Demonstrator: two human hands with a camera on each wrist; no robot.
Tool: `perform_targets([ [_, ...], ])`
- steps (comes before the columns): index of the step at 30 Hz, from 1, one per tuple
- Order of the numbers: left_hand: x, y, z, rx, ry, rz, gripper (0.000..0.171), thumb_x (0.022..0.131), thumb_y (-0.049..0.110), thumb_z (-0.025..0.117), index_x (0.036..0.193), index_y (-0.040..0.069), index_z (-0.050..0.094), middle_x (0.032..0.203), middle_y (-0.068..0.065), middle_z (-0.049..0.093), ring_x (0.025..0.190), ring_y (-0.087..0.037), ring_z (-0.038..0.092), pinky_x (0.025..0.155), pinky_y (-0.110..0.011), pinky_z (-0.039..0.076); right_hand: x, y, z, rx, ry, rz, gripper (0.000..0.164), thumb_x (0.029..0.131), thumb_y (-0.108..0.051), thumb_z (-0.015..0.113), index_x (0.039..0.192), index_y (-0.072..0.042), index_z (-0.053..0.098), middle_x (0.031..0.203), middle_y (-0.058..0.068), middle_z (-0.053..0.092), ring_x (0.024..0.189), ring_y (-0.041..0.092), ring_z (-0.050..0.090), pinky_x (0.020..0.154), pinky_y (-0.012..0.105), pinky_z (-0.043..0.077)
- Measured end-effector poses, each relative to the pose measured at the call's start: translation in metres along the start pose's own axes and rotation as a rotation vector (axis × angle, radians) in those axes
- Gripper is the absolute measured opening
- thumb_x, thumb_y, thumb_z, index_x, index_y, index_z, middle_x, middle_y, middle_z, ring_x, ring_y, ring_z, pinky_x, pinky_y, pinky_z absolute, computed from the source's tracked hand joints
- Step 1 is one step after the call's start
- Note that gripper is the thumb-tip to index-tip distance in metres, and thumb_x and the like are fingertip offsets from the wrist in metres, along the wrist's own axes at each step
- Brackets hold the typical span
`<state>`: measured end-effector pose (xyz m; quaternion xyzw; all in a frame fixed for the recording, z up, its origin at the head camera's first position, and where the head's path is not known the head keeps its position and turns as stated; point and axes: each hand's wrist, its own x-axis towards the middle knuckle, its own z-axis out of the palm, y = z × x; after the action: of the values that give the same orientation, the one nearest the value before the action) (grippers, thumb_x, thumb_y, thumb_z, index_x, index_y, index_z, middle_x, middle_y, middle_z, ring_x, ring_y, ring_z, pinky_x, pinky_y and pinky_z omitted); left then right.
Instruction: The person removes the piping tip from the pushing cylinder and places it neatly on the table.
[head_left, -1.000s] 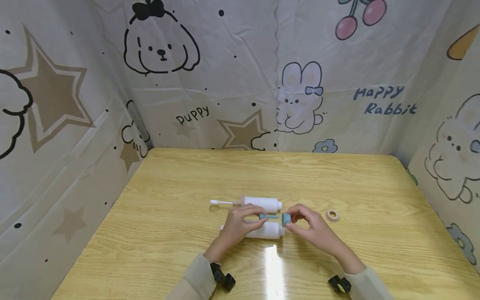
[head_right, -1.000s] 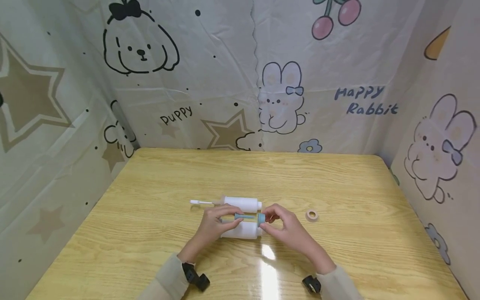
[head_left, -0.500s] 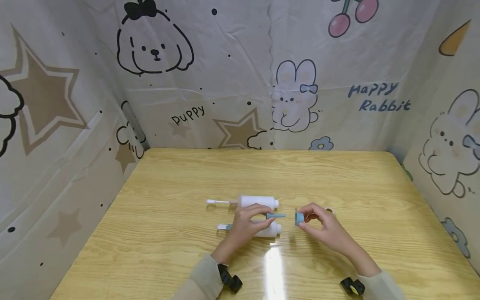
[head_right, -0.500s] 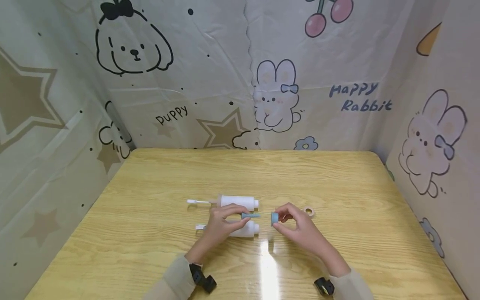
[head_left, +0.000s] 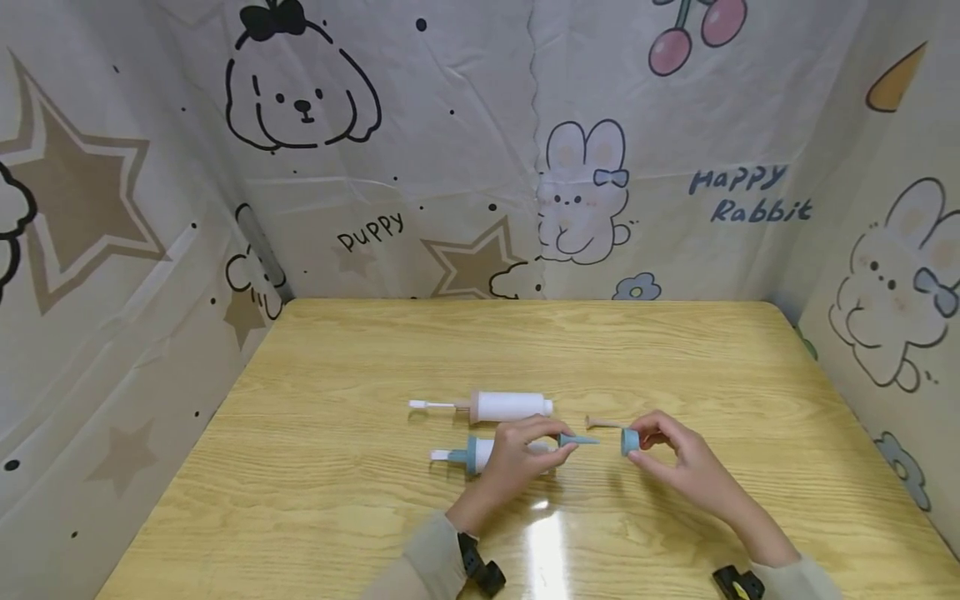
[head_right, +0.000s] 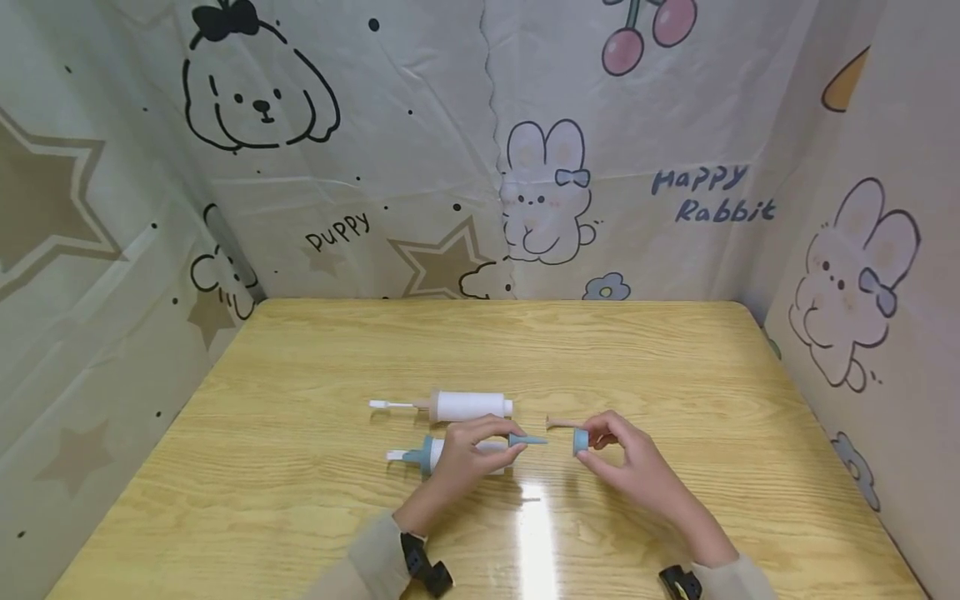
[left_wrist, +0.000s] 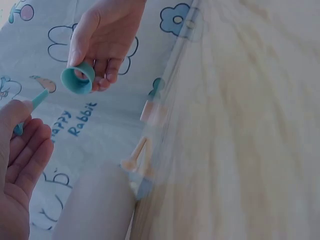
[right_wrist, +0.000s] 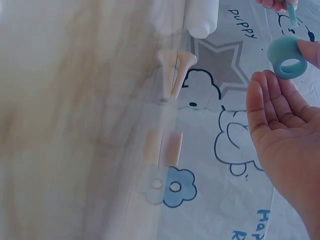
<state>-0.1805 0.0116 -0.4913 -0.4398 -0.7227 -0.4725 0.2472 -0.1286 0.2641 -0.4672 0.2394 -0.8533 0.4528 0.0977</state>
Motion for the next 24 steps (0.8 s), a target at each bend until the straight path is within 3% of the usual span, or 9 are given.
perform_targets([
  [8,0.001,0.006,0.017,-0.038,0.018,-0.033,0.017,0.078,0.002,0.08,0.093,0.003,0.074,0.086,-0.008,0.076,0.075,-0.012,0.071,0.076,-0.011,0.056,-0.01,0.007,-0.009,-0.057,0.017,-0.011,0.032,0.085,0.004,0.07,0.114,-0.006,0.059,0.101,-0.003,0.064,0.089,-0.003,0.059,0.076,0.02,0.054],
  [17,0.006,0.012,0.032,-0.045,-0.007,-0.092,0.012,0.081,0.005,0.078,0.092,0.004,0.074,0.087,-0.008,0.076,0.077,-0.012,0.072,0.079,-0.009,0.055,-0.02,0.016,-0.022,-0.082,0.021,0.025,0.032,0.085,0.005,0.069,0.114,-0.003,0.059,0.096,-0.011,0.06,0.088,-0.004,0.058,0.076,0.017,0.053],
  [24,0.008,0.012,0.041,-0.016,-0.003,-0.085,0.012,0.081,0.009,0.079,0.092,0.007,0.074,0.088,-0.006,0.076,0.076,-0.01,0.071,0.079,-0.008,0.054,-0.026,0.017,-0.029,-0.096,0.033,0.038,0.031,0.085,0.005,0.069,0.113,-0.007,0.06,0.095,-0.01,0.062,0.086,-0.004,0.059,0.075,0.015,0.052],
])
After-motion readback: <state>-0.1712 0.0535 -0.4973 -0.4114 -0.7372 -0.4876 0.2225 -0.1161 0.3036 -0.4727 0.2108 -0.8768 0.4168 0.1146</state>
